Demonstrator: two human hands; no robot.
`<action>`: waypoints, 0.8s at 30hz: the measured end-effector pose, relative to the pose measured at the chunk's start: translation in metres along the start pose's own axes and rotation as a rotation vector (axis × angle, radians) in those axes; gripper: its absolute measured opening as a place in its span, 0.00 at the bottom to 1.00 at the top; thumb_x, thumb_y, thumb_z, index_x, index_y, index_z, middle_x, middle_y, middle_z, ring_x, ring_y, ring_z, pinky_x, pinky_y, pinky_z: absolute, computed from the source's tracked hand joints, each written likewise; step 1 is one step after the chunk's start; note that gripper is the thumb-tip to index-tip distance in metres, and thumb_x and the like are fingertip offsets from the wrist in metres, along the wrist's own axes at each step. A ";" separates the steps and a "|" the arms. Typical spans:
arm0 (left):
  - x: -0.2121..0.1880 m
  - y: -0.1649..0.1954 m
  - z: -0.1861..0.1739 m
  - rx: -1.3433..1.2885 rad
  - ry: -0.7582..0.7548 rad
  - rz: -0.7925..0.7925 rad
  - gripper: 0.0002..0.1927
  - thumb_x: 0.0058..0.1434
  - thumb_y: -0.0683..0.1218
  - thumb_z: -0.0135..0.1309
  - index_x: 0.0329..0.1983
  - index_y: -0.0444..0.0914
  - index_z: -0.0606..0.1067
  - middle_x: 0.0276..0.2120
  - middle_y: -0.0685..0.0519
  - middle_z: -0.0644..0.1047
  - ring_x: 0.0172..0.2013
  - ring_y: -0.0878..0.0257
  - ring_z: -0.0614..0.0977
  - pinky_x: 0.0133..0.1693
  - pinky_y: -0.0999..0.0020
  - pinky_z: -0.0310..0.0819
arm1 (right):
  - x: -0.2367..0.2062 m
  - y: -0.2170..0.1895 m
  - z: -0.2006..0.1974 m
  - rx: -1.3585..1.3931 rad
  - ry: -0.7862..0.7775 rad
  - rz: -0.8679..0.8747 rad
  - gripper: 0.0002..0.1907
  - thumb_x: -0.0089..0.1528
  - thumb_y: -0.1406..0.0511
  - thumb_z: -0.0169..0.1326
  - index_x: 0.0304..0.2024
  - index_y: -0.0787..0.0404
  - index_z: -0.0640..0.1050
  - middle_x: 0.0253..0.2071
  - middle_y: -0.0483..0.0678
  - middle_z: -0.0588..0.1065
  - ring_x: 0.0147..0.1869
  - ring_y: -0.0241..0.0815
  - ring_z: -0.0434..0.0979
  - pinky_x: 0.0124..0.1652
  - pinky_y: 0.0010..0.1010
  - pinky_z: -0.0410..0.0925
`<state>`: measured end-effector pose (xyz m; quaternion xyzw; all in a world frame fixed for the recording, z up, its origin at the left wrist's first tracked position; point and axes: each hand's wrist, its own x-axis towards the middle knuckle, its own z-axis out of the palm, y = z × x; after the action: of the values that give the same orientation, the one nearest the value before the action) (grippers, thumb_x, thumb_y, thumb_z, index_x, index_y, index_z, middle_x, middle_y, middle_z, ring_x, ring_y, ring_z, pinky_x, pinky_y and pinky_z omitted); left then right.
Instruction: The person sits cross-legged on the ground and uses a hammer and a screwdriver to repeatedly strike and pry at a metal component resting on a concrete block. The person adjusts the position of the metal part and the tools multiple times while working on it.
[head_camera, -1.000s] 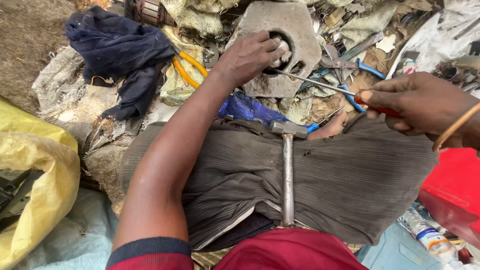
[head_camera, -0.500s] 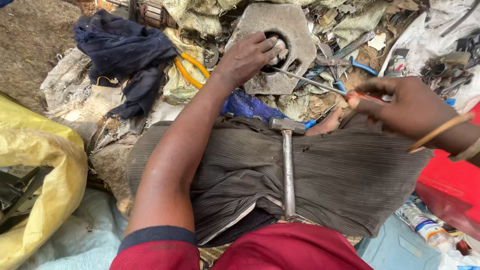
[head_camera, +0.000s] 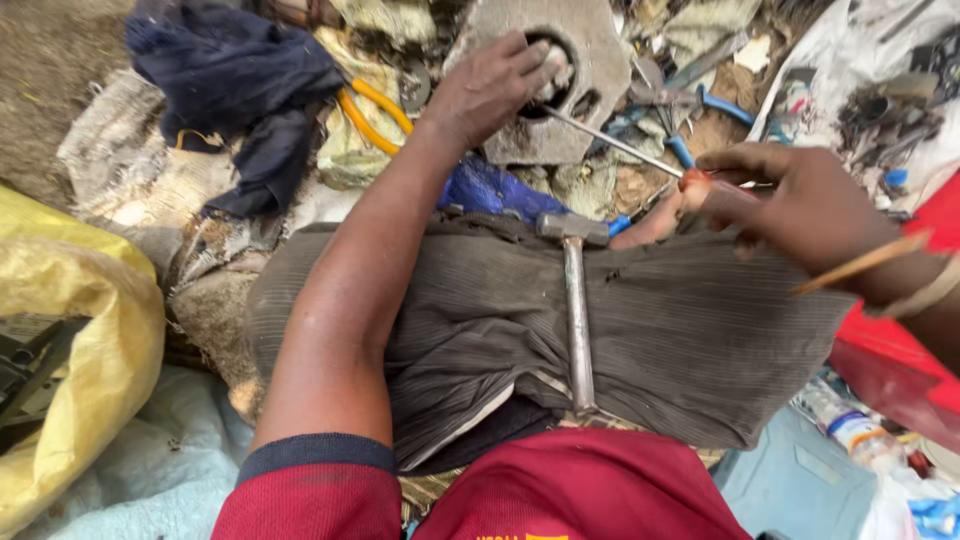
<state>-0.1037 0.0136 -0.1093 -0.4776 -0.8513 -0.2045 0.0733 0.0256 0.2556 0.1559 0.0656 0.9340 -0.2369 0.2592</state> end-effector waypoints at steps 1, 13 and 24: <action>-0.003 -0.001 0.001 -0.012 -0.017 -0.008 0.21 0.64 0.45 0.55 0.61 0.42 0.76 0.56 0.51 0.78 0.54 0.56 0.77 0.55 0.61 0.75 | 0.009 0.005 -0.003 0.214 -0.159 0.344 0.23 0.66 0.51 0.56 0.54 0.59 0.83 0.38 0.46 0.83 0.27 0.35 0.73 0.23 0.26 0.64; -0.003 -0.007 -0.007 -0.161 -0.085 0.025 0.20 0.65 0.41 0.57 0.62 0.39 0.77 0.55 0.50 0.77 0.53 0.53 0.76 0.52 0.56 0.75 | 0.003 0.002 -0.003 -1.121 -0.181 -0.184 0.22 0.65 0.52 0.57 0.61 0.44 0.79 0.35 0.41 0.80 0.27 0.35 0.79 0.20 0.28 0.67; -0.010 -0.014 0.028 -0.090 0.006 0.039 0.20 0.62 0.48 0.59 0.57 0.40 0.78 0.53 0.50 0.78 0.53 0.56 0.77 0.55 0.60 0.76 | 0.031 0.016 -0.006 0.076 -0.256 0.587 0.19 0.68 0.53 0.58 0.52 0.58 0.84 0.34 0.56 0.79 0.22 0.46 0.65 0.21 0.30 0.56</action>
<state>-0.1080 0.0115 -0.1415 -0.4965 -0.8314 -0.2425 0.0581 0.0003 0.2726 0.1376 0.3114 0.8256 -0.1932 0.4292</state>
